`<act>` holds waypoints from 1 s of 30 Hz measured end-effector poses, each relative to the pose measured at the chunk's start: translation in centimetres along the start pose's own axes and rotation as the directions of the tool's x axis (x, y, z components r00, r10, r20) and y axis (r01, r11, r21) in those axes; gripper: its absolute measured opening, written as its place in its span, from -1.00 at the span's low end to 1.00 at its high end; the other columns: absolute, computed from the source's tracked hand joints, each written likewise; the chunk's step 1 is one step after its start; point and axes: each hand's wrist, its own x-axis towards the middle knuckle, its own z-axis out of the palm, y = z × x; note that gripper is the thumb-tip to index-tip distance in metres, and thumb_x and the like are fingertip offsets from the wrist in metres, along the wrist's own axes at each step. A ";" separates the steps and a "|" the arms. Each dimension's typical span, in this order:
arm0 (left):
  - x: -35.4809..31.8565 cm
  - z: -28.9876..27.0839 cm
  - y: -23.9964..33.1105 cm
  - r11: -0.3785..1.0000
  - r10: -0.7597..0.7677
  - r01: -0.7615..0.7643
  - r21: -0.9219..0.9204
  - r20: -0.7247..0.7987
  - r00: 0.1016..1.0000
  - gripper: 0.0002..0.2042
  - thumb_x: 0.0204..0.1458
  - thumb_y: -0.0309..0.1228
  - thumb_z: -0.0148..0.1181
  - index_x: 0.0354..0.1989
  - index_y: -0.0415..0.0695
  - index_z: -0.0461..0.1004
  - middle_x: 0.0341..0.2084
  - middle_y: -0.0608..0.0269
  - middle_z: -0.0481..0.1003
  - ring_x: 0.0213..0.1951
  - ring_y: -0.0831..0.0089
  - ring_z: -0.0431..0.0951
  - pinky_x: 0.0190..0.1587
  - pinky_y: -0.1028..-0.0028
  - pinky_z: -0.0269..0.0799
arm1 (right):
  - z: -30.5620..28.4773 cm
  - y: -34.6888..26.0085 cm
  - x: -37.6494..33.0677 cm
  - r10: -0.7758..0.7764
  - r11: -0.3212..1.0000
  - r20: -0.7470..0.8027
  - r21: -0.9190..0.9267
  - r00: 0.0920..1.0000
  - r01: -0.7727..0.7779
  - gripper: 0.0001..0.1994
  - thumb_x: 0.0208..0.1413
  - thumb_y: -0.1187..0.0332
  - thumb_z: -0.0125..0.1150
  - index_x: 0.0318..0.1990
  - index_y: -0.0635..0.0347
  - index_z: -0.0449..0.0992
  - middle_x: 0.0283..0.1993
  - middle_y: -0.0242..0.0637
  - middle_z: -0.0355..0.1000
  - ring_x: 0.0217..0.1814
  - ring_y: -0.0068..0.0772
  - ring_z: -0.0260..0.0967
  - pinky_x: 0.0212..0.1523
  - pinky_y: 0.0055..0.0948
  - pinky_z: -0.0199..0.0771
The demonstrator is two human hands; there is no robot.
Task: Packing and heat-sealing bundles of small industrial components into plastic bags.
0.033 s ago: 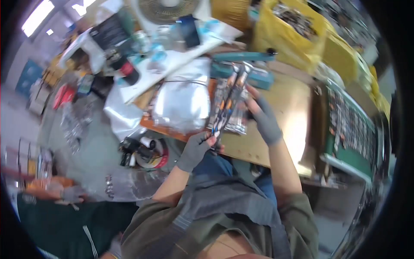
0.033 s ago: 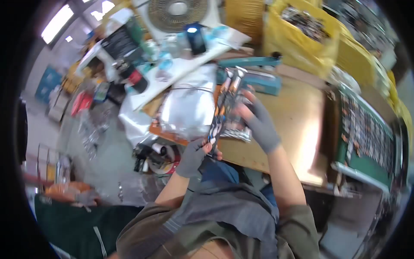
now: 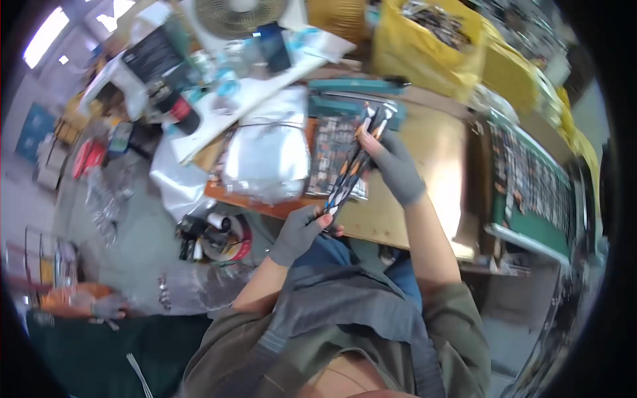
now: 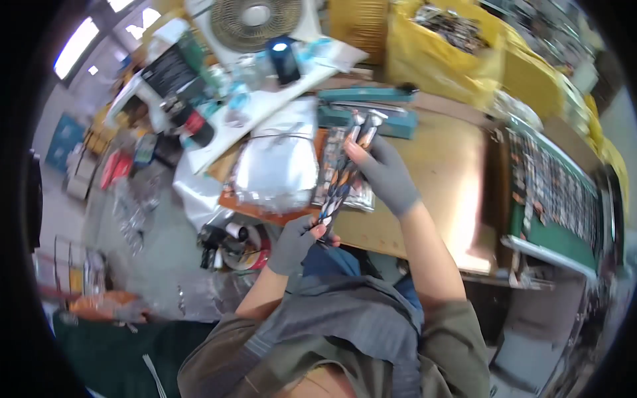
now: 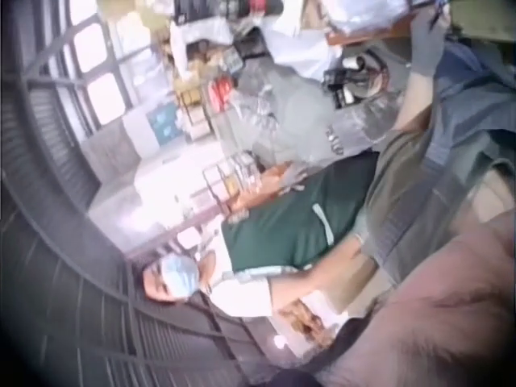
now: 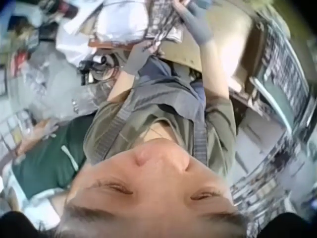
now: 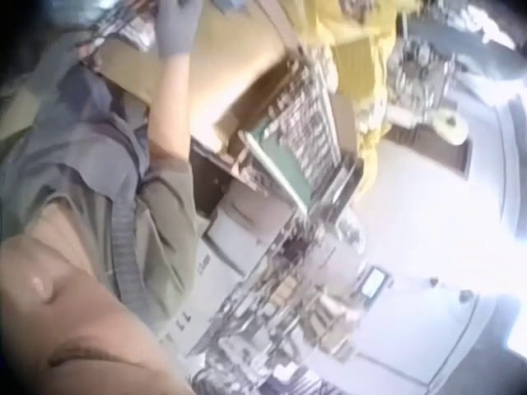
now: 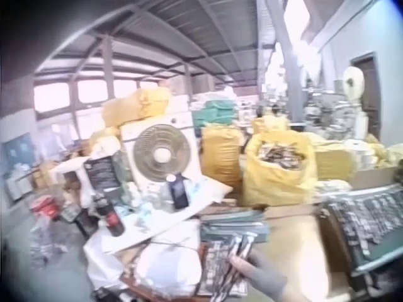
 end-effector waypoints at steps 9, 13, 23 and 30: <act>1.3 8.8 2.6 0.995 -0.082 0.086 -0.057 0.074 0.994 -0.79 0.18 -0.26 0.00 -0.36 -0.15 0.34 -0.64 0.39 0.35 -0.70 0.73 0.21 -0.67 0.71 0.08 | -4.9 -3.1 -6.7 -0.163 0.978 -0.315 -0.177 0.935 0.110 -0.73 0.15 0.22 0.10 -0.38 0.29 0.49 -0.55 -0.40 0.38 -0.59 -0.65 0.30 -0.54 -0.65 0.29; 1.2 10.2 2.8 0.993 -0.108 0.116 -0.037 0.175 0.979 -0.75 0.20 -0.25 -0.08 -0.41 -0.17 0.35 -0.72 0.37 0.30 -0.78 0.70 0.13 -0.73 0.69 0.01 | -7.8 -3.6 -9.3 -0.227 0.966 -0.290 -0.190 0.930 0.177 -0.74 0.16 0.21 0.05 -0.43 0.22 0.44 -0.57 -0.42 0.35 -0.63 -0.68 0.21 -0.59 -0.67 0.20; 1.7 10.7 3.1 0.946 -0.255 0.310 -0.091 0.376 0.891 -0.74 0.21 -0.26 -0.09 -0.41 -0.19 0.35 -0.77 0.37 0.28 -0.83 0.70 0.08 -0.76 0.69 -0.01 | -7.9 0.3 -12.9 -0.049 0.982 -0.181 -0.191 0.982 0.014 -0.79 0.10 0.27 0.07 -0.31 0.27 0.45 -0.47 -0.39 0.39 -0.53 -0.69 0.26 -0.55 -0.70 0.22; 1.5 10.8 3.3 0.946 -0.283 0.317 -0.060 0.320 0.904 -0.72 0.17 -0.21 -0.04 -0.40 -0.20 0.36 -0.73 0.33 0.34 -0.82 0.72 0.10 -0.76 0.72 -0.02 | -10.0 -5.6 -11.7 -0.281 0.917 -0.443 -0.387 0.851 0.101 -0.82 0.10 0.29 0.07 -0.32 0.22 0.46 -0.57 -0.42 0.33 -0.58 -0.70 0.19 -0.54 -0.68 0.20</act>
